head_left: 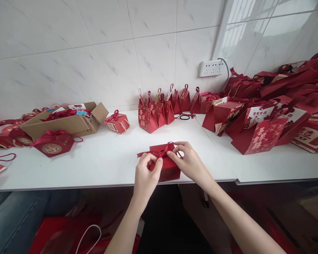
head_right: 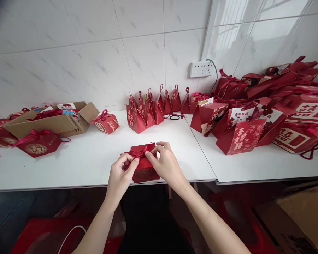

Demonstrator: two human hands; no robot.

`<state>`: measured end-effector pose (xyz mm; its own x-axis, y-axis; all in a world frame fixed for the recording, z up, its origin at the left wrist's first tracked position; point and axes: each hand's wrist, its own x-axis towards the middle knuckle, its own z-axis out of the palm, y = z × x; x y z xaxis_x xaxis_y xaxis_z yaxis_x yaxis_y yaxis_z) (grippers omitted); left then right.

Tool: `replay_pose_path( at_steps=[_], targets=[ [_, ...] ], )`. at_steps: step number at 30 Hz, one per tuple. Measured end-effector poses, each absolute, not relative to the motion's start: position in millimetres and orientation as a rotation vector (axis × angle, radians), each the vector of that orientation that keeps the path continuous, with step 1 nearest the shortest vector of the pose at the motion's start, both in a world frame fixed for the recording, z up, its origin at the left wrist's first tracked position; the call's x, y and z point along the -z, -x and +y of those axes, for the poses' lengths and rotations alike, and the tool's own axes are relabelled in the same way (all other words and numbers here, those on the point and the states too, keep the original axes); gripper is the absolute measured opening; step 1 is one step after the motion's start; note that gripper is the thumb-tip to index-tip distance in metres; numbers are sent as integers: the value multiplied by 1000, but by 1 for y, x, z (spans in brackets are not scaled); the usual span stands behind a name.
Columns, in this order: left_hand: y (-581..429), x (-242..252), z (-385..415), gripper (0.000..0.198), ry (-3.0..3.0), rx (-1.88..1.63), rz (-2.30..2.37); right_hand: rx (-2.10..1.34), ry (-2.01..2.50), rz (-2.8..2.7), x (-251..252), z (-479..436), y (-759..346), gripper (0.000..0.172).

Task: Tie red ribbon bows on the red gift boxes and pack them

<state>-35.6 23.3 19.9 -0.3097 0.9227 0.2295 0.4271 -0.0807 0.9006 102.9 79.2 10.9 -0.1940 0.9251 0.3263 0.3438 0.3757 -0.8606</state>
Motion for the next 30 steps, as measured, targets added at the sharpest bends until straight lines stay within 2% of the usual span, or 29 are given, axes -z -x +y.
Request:
replay_pose_path(
  at_steps=[8, 13, 19, 24, 30],
  targets=[
    [55, -22, 20, 25, -1451, -1248, 1672, -1154, 1089, -1662, -16, 85, -108, 21],
    [58, -24, 14, 29, -1506, -1203, 1673, -1187, 1065, -1725, -19, 83, -115, 19],
    [48, -21, 12, 30, -1520, -1260, 1736, -990, 1096, -1771, -18, 69, -113, 18],
    [44, -23, 15, 28, -1569, -1294, 1871, -593, 1305, -1762, -28, 56, -119, 31],
    [40, -20, 19, 29, -1447, -1326, 1866, -736, 1457, -1848, -39, 54, -120, 38]
  ],
)
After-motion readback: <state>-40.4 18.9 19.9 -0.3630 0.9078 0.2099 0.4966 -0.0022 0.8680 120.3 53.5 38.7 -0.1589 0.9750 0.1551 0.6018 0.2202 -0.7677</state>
